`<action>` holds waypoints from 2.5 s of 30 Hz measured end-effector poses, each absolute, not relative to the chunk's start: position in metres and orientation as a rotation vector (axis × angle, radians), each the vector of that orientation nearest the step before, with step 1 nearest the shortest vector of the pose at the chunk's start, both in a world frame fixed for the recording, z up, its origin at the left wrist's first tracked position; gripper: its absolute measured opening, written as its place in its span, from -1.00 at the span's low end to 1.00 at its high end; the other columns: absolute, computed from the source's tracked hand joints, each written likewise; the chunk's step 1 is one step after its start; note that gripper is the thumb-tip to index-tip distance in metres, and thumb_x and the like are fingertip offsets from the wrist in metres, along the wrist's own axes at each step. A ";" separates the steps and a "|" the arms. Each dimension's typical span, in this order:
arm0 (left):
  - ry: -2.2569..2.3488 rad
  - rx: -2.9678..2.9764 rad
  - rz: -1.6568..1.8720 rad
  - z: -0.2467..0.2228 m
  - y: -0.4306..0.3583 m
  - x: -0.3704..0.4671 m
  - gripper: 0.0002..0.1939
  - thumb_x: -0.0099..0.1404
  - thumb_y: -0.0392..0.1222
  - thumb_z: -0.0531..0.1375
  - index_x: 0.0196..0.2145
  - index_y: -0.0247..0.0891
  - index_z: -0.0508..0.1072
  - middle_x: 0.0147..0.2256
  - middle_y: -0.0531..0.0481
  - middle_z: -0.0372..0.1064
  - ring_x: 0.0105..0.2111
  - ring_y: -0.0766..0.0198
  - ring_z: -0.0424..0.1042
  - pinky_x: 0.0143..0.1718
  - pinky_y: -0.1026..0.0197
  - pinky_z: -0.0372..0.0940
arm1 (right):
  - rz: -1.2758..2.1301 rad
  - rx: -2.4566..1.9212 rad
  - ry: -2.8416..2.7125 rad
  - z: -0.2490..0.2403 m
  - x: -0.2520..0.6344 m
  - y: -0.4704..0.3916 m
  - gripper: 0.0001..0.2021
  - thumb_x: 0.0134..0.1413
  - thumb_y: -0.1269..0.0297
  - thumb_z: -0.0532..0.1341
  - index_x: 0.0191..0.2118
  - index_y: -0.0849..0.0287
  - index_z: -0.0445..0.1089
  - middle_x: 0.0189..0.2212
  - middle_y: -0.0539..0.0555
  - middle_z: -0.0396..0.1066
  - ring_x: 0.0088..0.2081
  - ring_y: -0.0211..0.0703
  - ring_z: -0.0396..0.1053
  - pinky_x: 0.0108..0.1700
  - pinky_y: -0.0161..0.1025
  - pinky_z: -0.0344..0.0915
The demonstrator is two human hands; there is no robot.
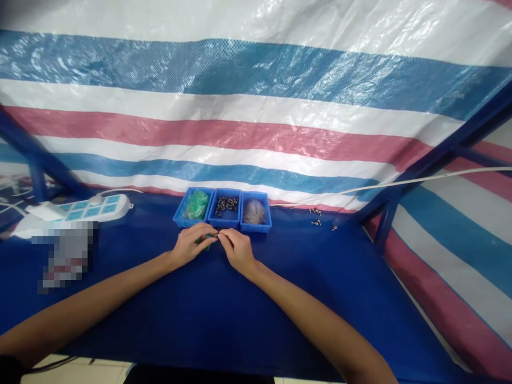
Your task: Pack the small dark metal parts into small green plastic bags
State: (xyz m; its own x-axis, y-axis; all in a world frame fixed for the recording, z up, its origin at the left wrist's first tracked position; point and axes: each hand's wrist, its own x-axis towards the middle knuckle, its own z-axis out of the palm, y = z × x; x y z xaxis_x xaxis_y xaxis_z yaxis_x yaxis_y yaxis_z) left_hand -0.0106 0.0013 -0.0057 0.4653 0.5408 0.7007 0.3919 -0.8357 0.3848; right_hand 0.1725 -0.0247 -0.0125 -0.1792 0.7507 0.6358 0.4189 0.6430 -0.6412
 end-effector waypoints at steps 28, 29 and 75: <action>0.916 2.436 1.304 -0.008 0.001 -0.012 -0.84 0.38 -0.18 0.03 -0.22 -0.25 0.38 -0.47 0.06 0.44 -0.51 0.37 0.44 -0.47 0.38 0.31 | 0.362 -0.897 -1.898 -0.016 0.172 -0.022 -0.80 0.18 0.20 0.14 -0.16 0.18 0.39 -0.58 -0.05 0.24 -0.57 -0.30 0.19 -0.46 -0.33 0.22; 0.901 2.445 1.294 -0.009 0.001 -0.012 -0.85 0.38 -0.18 0.03 -0.22 -0.25 0.37 -0.47 0.06 0.44 -0.52 0.38 0.44 -0.48 0.38 0.30 | 0.362 -0.889 -1.912 -0.016 0.172 -0.022 -0.81 0.19 0.20 0.14 -0.17 0.17 0.39 -0.57 -0.05 0.24 -0.57 -0.30 0.19 -0.46 -0.33 0.21; 1.350 2.914 -0.210 0.047 -0.009 -0.017 -0.79 0.26 -0.24 0.13 -0.15 -0.30 0.45 -0.32 -0.18 0.45 -0.39 0.06 0.48 -0.39 0.17 0.29 | 0.435 -1.083 -1.928 -0.017 0.174 -0.017 -0.84 0.20 0.35 0.08 -0.27 0.18 0.42 -0.40 0.07 0.44 -0.42 -0.20 0.36 -0.32 -0.27 0.27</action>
State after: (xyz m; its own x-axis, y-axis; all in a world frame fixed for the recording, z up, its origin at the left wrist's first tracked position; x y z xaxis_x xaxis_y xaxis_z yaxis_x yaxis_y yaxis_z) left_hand -0.0165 -0.0094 0.0474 0.6400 0.7636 -0.0859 0.7536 -0.6455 -0.1242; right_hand 0.1737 -0.0167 -0.0172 -0.2543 0.8200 0.5127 0.5207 0.5628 -0.6420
